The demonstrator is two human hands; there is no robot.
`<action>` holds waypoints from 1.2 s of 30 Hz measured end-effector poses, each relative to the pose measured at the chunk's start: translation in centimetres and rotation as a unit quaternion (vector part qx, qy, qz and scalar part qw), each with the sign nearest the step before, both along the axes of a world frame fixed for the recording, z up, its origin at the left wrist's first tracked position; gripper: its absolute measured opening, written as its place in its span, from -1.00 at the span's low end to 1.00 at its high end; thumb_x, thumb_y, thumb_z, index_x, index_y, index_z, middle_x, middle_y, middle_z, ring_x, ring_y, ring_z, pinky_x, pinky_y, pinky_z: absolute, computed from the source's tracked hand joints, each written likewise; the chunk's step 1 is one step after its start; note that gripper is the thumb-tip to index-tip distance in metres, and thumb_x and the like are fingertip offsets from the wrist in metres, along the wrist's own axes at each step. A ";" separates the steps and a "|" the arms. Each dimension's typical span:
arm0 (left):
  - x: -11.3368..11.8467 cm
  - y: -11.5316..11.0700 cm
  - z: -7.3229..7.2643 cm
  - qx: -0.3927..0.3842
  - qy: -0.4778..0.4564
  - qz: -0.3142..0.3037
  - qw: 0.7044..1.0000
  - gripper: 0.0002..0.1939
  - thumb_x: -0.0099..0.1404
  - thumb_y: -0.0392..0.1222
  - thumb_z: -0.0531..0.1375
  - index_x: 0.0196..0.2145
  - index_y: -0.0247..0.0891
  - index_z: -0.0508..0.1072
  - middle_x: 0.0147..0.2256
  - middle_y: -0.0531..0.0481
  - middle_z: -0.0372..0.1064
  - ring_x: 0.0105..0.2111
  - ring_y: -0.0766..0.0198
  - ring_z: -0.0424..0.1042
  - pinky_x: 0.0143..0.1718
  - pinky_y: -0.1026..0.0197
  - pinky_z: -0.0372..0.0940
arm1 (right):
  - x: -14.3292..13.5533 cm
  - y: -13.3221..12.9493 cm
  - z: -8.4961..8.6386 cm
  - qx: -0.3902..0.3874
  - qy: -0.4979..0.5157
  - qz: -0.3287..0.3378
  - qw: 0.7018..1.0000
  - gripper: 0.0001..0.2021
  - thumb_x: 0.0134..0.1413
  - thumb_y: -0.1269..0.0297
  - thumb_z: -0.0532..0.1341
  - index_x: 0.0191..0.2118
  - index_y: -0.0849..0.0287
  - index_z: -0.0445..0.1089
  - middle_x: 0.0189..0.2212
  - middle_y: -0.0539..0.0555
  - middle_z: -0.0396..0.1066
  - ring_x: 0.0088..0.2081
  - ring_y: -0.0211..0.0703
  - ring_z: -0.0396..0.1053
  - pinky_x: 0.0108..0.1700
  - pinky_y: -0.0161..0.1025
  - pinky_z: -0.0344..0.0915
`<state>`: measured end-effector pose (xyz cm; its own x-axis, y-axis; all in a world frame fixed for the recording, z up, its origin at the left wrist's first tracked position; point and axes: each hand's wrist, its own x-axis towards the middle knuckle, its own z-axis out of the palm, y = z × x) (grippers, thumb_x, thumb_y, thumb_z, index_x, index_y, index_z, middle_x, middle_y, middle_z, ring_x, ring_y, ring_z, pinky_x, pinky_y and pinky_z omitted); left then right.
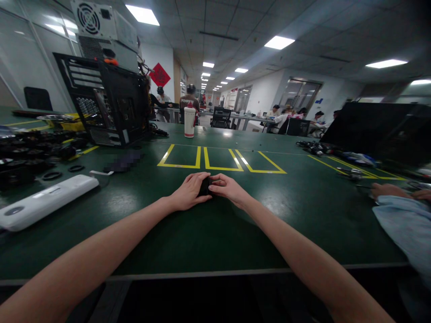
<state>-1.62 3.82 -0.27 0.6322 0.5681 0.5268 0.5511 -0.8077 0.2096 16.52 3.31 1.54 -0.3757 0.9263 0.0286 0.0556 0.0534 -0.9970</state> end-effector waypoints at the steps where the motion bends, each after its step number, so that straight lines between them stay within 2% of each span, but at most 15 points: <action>1: 0.0 0.0 0.0 0.001 0.001 -0.001 1.000 -0.36 0.17 0.00 0.09 0.10 -0.23 -0.11 0.06 -0.19 0.05 0.08 0.09 0.05 0.09 -0.05 -0.05 | 0.1 -0.1 0.1 0.016 -0.008 0.003 1.000 -0.62 -0.31 0.28 0.33 -0.26 0.15 0.27 -0.34 0.02 0.34 -0.26 -0.20 0.32 -0.14 -0.13 0.24; 5: 0.0 0.1 0.0 0.002 0.004 -0.001 1.000 -0.36 0.18 0.00 0.09 0.10 -0.22 -0.12 0.06 -0.18 0.05 0.09 0.09 0.04 0.09 -0.05 -0.06 | 0.3 -0.3 0.2 0.061 -0.021 0.008 0.998 -0.59 -0.37 0.31 0.35 -0.28 0.14 0.26 -0.36 0.00 0.34 -0.22 -0.18 0.31 -0.13 -0.13 0.23; 11: 0.0 0.1 0.0 -0.003 0.004 0.003 1.000 -0.36 0.17 0.00 0.09 0.11 -0.21 -0.11 0.06 -0.18 0.05 0.09 0.08 0.04 0.10 -0.06 -0.07 | -0.1 -0.3 -0.1 0.008 0.031 0.001 0.999 -0.71 -0.20 0.15 0.26 -0.32 0.13 0.25 -0.42 -0.03 0.34 -0.32 -0.25 0.34 -0.17 -0.16 0.27; 15: 0.0 0.0 0.1 -0.004 0.003 0.003 1.000 -0.35 0.17 0.00 0.09 0.11 -0.20 -0.11 0.06 -0.18 0.05 0.09 0.07 0.05 0.10 -0.08 -0.06 | -0.3 0.1 -0.2 0.019 0.036 -0.014 0.999 -0.70 -0.26 0.21 0.30 -0.33 0.15 0.27 -0.36 -0.02 0.35 -0.29 -0.27 0.33 -0.16 -0.19 0.29; 19: 0.0 -0.1 0.2 -0.005 0.008 0.007 1.000 -0.36 0.18 0.01 0.08 0.11 -0.22 -0.11 0.05 -0.18 0.06 0.09 0.08 0.05 0.11 -0.06 -0.07 | -0.1 0.4 -0.4 -0.021 0.003 -0.031 0.999 -0.67 -0.24 0.22 0.30 -0.28 0.20 0.29 -0.28 0.07 0.34 -0.26 -0.23 0.33 -0.13 -0.16 0.27; 23: 0.1 -0.1 0.1 0.001 0.006 0.003 1.000 -0.36 0.18 0.01 0.08 0.11 -0.23 -0.11 0.06 -0.18 0.05 0.09 0.09 0.05 0.10 -0.05 -0.06 | 0.2 0.3 -0.1 0.002 -0.007 0.006 1.000 -0.66 -0.24 0.24 0.30 -0.25 0.15 0.26 -0.37 0.02 0.37 -0.31 -0.23 0.35 -0.17 -0.16 0.27; 29: 0.0 0.0 0.0 0.002 0.003 -0.002 1.000 -0.37 0.18 -0.01 0.08 0.11 -0.21 -0.12 0.06 -0.18 0.05 0.09 0.07 0.05 0.09 -0.07 -0.06 | 0.2 -0.3 0.2 0.040 -0.009 0.015 0.999 -0.58 -0.37 0.31 0.35 -0.27 0.13 0.23 -0.42 -0.03 0.36 -0.30 -0.21 0.34 -0.16 -0.14 0.25; 34: 0.0 0.0 0.0 0.003 0.008 0.003 1.000 -0.35 0.18 -0.01 0.09 0.11 -0.21 -0.13 0.06 -0.18 0.05 0.09 0.09 0.04 0.10 -0.05 -0.06 | -0.1 -0.3 0.0 0.010 0.024 -0.001 1.000 -0.70 -0.22 0.16 0.27 -0.30 0.11 0.25 -0.40 -0.02 0.34 -0.30 -0.24 0.34 -0.17 -0.15 0.27; 36: 0.0 0.0 0.1 0.003 0.009 0.004 1.000 -0.35 0.17 -0.01 0.09 0.11 -0.22 -0.12 0.06 -0.18 0.05 0.09 0.09 0.05 0.11 -0.04 -0.07 | -0.1 -0.2 -0.1 0.009 0.029 -0.002 1.000 -0.72 -0.22 0.18 0.28 -0.33 0.12 0.25 -0.38 -0.02 0.33 -0.29 -0.25 0.33 -0.17 -0.16 0.28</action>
<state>-1.60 3.78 -0.20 0.6369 0.5697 0.5194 0.5606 -0.8047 0.1952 16.39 3.09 1.47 -0.3690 0.9270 0.0666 -0.0016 0.0710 -0.9975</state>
